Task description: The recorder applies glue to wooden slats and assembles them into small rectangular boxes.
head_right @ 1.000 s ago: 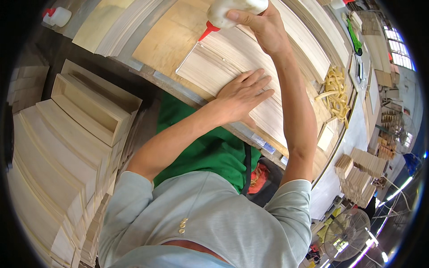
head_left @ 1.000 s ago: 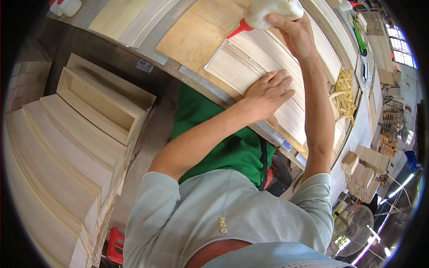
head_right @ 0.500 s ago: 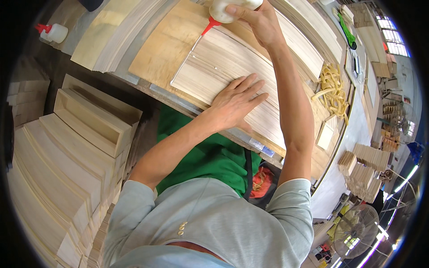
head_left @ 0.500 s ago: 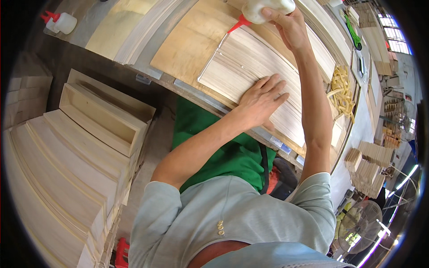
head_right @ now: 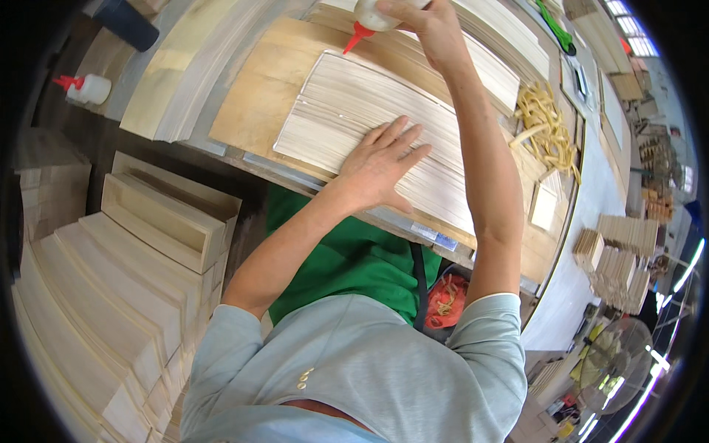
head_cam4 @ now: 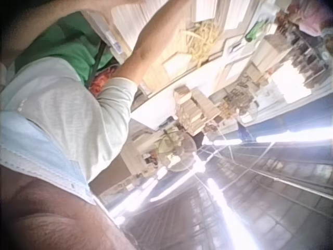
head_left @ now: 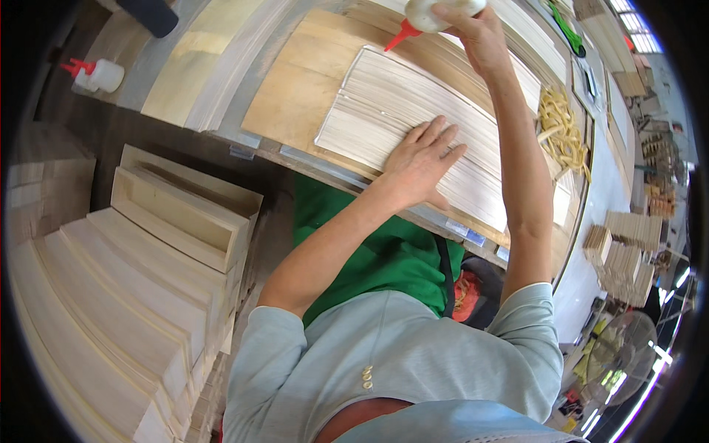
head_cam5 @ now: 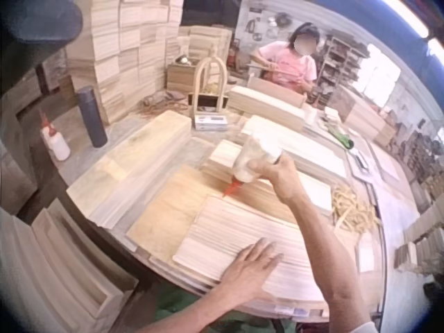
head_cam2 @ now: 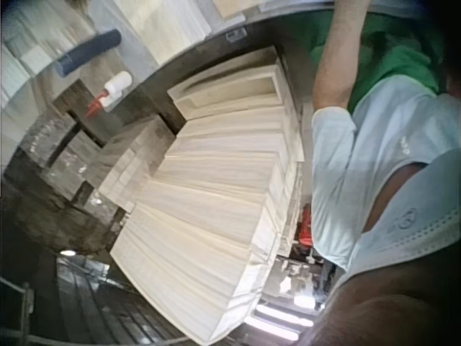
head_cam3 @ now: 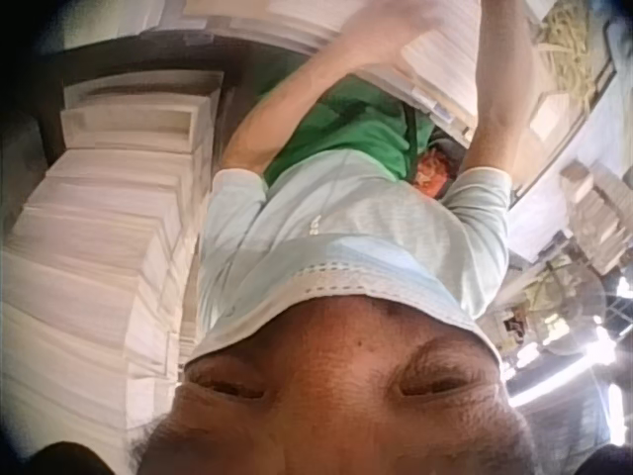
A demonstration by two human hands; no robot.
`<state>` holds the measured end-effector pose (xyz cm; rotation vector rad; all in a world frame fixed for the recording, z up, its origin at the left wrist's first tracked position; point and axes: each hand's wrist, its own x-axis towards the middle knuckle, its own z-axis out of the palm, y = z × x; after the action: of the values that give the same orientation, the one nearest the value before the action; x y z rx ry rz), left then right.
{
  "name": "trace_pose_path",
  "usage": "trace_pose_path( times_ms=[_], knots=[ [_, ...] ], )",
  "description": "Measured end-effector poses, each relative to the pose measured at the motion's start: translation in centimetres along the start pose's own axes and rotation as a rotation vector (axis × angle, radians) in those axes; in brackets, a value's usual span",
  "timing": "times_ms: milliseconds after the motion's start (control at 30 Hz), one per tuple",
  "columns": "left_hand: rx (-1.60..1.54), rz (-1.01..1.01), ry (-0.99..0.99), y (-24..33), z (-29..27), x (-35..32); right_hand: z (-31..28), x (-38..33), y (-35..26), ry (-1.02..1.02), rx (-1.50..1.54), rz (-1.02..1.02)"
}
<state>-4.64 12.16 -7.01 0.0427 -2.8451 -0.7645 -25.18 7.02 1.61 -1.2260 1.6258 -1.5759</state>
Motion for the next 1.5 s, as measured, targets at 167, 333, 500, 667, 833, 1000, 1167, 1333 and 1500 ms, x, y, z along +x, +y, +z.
trace_pose_path(
  times_ms=[167, 333, 500, 667, 833, 1000, 1167, 1333, 1500],
  knots=[
    [-0.042, 0.055, 0.024, -0.1, 0.6, 0.2, -6.0, -6.8, -5.4, 0.216, 0.252, -0.037],
    [0.007, 0.027, 0.005, 0.2, -0.5, 0.0, -13.5, -13.6, -8.9, 0.375, 0.098, 0.042],
    [0.066, -0.001, -0.042, 0.6, -0.7, 0.6, -19.1, -17.9, -7.6, 0.167, -1.191, 0.465],
    [0.040, 0.083, 0.129, -0.8, -1.3, 0.0, -21.0, -17.3, -0.9, -0.490, -1.791, 0.705],
    [0.405, -0.239, 0.394, -7.9, -9.2, -0.6, -21.3, -18.2, -0.2, -0.485, -1.835, 0.758],
    [0.732, -0.716, 0.302, -13.9, -21.7, -5.0, -15.6, -18.5, -4.3, -0.217, -1.547, 0.469],
    [0.507, -0.783, 0.281, -19.2, -23.5, -7.9, -11.3, -21.9, -7.1, -0.109, -1.198, 0.248],
    [0.107, -0.804, 0.393, -22.7, -24.5, -8.3, -12.1, -25.3, -6.7, -0.107, -1.177, 0.168],
    [0.158, -0.672, 0.407, -19.0, -26.3, -8.7, -12.2, -26.7, -6.7, 0.106, -0.981, 0.200]
  ],
)
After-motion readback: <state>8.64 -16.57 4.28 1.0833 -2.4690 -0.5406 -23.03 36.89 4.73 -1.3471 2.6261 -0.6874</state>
